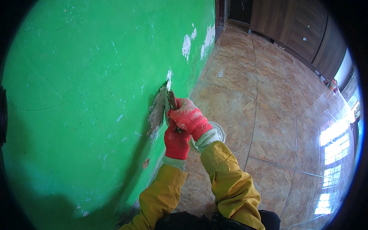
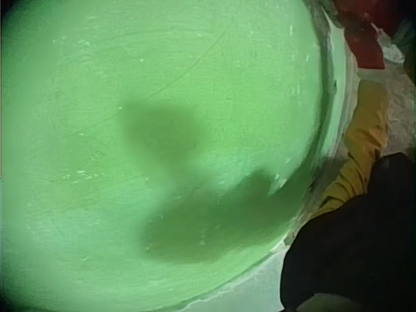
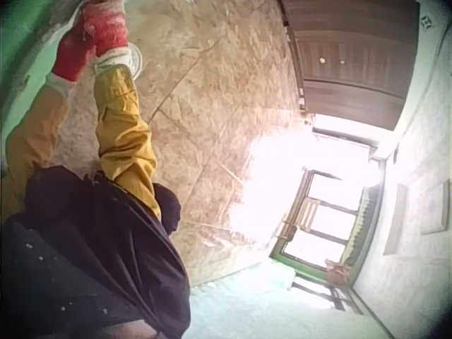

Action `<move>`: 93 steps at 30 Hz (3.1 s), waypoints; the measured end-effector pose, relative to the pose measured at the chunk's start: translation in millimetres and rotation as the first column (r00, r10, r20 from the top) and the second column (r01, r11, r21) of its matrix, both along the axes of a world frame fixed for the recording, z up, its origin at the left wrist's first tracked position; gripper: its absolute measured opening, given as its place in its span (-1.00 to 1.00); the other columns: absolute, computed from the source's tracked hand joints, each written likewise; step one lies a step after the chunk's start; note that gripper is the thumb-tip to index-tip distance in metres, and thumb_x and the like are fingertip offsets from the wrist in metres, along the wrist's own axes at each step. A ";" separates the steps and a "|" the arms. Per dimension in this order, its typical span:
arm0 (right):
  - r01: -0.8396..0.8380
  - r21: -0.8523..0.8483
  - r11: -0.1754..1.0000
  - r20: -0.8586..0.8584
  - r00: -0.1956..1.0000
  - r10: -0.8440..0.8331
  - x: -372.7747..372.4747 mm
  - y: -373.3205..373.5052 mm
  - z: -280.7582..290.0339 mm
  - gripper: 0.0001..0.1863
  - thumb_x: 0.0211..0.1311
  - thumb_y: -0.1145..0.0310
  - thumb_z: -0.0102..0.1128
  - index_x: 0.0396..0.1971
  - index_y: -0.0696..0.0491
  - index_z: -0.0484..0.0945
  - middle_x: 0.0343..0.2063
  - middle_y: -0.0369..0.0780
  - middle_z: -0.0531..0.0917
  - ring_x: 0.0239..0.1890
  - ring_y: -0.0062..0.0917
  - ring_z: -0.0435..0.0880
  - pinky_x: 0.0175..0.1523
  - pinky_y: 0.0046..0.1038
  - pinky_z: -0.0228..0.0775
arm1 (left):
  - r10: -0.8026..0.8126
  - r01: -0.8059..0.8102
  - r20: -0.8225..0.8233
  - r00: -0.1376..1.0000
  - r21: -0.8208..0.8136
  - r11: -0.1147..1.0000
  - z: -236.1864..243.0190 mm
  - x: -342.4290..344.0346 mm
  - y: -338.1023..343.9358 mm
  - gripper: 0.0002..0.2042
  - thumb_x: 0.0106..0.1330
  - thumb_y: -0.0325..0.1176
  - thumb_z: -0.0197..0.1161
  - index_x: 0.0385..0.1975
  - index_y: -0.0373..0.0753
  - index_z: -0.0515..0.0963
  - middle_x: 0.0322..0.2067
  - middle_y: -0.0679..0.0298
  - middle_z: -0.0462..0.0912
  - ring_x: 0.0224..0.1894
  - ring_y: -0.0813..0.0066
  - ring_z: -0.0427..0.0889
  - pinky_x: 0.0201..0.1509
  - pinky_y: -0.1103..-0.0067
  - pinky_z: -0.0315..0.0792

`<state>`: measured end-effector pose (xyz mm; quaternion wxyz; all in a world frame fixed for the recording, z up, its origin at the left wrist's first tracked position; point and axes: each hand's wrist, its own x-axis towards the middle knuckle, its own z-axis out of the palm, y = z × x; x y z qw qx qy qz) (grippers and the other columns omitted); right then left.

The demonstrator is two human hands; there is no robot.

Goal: The person applies putty onto damaged spots on a wall using a putty knife and scrapes putty from a container lid.

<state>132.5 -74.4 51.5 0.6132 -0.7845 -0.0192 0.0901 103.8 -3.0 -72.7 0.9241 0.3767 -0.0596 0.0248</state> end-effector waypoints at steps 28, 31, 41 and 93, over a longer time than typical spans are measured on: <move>-0.089 -0.233 0.968 0.237 0.961 0.145 -20.9 10.2 -31.2 -0.72 -0.02 0.37 0.08 -0.24 0.08 0.50 -0.56 -0.05 0.57 -0.46 -0.31 0.59 -0.29 -0.33 0.38 | -0.154 0.133 -0.016 0.988 -0.426 0.895 -38.6 -27.3 13.7 -0.62 0.35 -0.22 -0.09 0.12 -0.22 0.27 0.01 0.23 0.41 0.06 0.31 0.39 0.13 0.35 0.26; -0.099 -0.290 0.952 0.252 0.952 0.176 -22.5 13.3 -33.9 -0.64 -0.03 0.36 0.09 -0.15 0.05 0.48 -0.52 0.00 0.56 -0.41 -0.21 0.60 -0.28 -0.31 0.38 | -0.102 0.080 -0.044 0.994 -0.357 0.931 -44.9 -29.2 17.7 -0.63 0.35 -0.24 -0.09 0.11 -0.23 0.27 -0.01 0.24 0.43 0.03 0.34 0.41 0.12 0.37 0.27; -0.110 -0.320 0.941 0.236 0.953 0.191 -32.8 20.5 -43.5 -0.46 -0.03 0.36 0.11 0.06 0.00 0.34 -0.52 0.05 0.53 -0.39 -0.08 0.56 -0.29 -0.26 0.36 | -0.173 0.086 -0.133 0.976 -0.497 0.863 -41.7 -40.6 27.3 -0.65 0.32 -0.26 -0.07 0.08 -0.19 0.29 -0.06 0.25 0.46 -0.02 0.38 0.45 0.09 0.41 0.31; 0.458 0.469 0.755 -0.302 0.887 -0.350 -101.2 45.7 -89.7 -0.72 0.06 0.53 0.04 -0.17 0.15 0.47 -0.46 -0.29 0.57 -0.44 -0.64 0.51 -0.33 -0.56 0.36 | -0.388 0.300 -0.341 0.856 -0.284 0.911 -7.0 -93.6 60.7 -0.61 0.37 -0.09 -0.09 0.06 -0.18 0.34 0.01 0.26 0.44 0.02 0.43 0.43 0.09 0.45 0.33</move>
